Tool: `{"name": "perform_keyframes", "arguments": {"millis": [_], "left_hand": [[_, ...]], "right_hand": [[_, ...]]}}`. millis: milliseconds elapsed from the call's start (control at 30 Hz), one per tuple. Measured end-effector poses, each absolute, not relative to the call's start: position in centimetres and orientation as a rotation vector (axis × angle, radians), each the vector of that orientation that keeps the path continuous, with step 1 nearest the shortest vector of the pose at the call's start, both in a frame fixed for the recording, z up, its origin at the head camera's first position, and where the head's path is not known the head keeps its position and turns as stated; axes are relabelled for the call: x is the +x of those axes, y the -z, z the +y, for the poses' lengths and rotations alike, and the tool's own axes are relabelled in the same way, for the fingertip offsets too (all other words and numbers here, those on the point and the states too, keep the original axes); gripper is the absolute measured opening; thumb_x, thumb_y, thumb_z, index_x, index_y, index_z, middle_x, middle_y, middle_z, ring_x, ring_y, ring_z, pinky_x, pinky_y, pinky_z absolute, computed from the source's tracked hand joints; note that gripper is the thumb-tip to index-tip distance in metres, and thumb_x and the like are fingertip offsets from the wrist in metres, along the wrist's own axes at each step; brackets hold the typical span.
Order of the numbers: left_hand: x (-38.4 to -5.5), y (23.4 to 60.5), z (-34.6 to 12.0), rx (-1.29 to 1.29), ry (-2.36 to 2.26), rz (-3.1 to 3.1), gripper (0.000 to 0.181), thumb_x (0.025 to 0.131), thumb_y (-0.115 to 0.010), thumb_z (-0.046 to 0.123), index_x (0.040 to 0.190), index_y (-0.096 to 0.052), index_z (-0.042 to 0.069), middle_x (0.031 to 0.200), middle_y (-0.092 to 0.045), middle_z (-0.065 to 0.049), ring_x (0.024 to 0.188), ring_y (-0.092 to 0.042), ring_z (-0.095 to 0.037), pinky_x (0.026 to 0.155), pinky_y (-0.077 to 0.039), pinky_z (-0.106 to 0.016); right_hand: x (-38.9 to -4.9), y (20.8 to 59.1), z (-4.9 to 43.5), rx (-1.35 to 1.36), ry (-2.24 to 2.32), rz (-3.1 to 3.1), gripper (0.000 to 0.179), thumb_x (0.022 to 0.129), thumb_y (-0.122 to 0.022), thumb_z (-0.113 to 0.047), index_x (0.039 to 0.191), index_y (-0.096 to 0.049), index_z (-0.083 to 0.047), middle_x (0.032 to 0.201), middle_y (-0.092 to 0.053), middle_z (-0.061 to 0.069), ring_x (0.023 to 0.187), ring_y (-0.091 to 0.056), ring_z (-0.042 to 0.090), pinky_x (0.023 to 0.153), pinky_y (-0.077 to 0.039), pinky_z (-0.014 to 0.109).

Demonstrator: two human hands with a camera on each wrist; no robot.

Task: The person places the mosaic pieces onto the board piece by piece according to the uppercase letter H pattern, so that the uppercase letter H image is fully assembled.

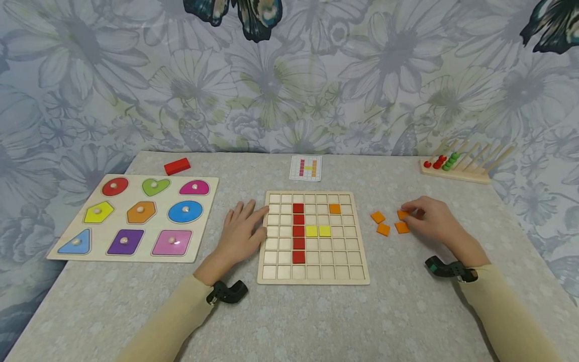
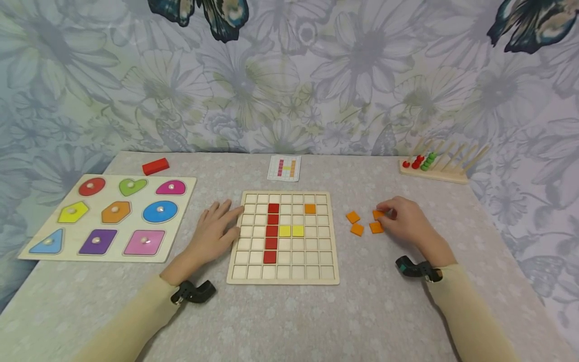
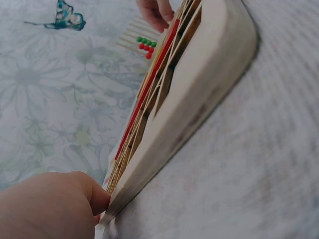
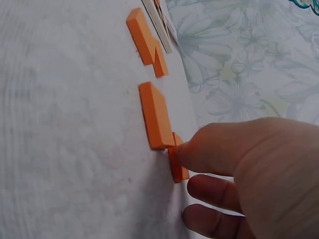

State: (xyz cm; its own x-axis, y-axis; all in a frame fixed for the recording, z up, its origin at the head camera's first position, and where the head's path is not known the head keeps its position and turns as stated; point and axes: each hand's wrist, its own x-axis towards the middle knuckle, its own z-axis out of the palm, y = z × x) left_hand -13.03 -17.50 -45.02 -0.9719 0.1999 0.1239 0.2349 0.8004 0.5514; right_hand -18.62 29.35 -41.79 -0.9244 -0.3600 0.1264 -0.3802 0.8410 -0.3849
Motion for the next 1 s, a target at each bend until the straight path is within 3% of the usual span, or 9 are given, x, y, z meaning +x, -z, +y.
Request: {"name": "perform_keyframes", "arguments": {"millis": [233,567,1000], "left_hand": [[-13.08,44.92,-17.51,-0.356,0.914,-2.93,0.055,0.097,-0.047,0.023,0.151,-0.052,0.012,0.164,-0.032,-0.027,0.154,-0.016,-0.053,0.12,-0.01,-0.073],[-13.19,44.91,-17.52,-0.358,0.913,-2.916,0.055,0.097,-0.048,0.023,0.15,-0.053,0.012,0.163,-0.032,-0.027,0.154,-0.017,-0.054,0.12,-0.01,-0.073],[-13.05,44.92,-17.58,-0.358,0.92,-2.923,0.055,0.097,-0.047,0.023,0.15,-0.052,0.012,0.164,-0.032,-0.027,0.154,-0.016,-0.054,0.12,-0.01,-0.072]], "right_hand": [[-18.62,42.1,29.63,0.582,-0.642,-2.974,0.028,0.083,-0.071,-0.001,0.11,-0.076,0.002,0.098,-0.072,0.017,0.076,-0.054,0.018,0.066,-0.044,0.028],[-18.66,42.24,29.48,0.593,-0.648,-2.954,0.031,0.083,-0.071,-0.003,0.114,-0.075,0.001,0.095,-0.068,0.015,0.074,-0.05,0.017,0.064,-0.041,0.029],[-18.6,42.59,29.64,0.528,-0.669,-2.984,0.027,0.083,-0.073,-0.007,0.109,-0.075,0.001,0.099,-0.068,0.017,0.079,-0.053,0.02,0.068,-0.043,0.03]]}}
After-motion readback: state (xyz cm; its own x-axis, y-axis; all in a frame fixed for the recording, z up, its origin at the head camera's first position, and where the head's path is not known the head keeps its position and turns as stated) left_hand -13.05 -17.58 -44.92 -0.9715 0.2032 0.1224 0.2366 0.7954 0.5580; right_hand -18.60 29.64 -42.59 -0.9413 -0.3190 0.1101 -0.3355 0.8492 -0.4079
